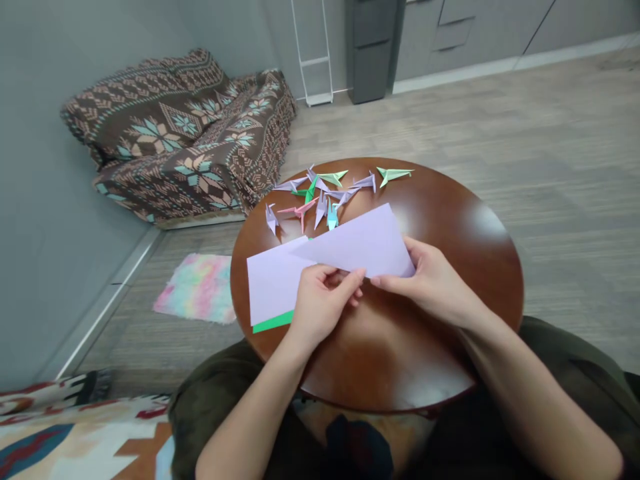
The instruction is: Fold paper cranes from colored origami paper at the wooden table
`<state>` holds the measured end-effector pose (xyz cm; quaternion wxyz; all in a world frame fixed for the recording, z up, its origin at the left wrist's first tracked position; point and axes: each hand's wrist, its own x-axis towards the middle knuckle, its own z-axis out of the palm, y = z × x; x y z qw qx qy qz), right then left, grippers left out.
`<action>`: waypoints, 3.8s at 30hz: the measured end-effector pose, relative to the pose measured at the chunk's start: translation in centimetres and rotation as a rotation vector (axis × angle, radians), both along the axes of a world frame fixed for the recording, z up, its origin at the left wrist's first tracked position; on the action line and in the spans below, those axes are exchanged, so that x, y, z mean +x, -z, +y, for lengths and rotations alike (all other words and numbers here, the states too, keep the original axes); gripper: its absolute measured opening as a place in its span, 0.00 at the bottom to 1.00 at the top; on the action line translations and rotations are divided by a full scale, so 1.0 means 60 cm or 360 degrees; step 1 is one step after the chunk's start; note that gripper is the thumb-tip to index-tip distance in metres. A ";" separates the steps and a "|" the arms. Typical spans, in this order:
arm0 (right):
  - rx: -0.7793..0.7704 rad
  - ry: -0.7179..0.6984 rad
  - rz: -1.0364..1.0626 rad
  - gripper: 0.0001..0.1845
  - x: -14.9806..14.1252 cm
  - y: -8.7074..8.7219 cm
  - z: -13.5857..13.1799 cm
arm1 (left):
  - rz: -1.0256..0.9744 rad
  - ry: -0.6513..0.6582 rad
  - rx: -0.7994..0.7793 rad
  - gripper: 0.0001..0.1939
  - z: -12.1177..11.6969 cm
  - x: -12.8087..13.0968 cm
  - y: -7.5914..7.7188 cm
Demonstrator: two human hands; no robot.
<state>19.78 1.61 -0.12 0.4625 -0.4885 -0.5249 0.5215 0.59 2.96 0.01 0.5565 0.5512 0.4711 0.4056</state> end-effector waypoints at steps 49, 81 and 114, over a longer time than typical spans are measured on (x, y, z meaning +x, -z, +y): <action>0.0640 0.0118 -0.0865 0.19 -0.032 -0.005 -0.052 | -0.0820 0.0279 -0.0521 0.30 -0.003 -0.003 0.003; 0.0268 -0.0013 -0.0816 0.18 -0.044 0.009 -0.036 | -0.0869 0.0785 -0.0824 0.37 -0.013 -0.006 0.033; 0.0320 0.0135 -0.0409 0.15 -0.038 0.016 -0.046 | -0.0541 0.0855 -0.0672 0.28 -0.015 -0.010 0.019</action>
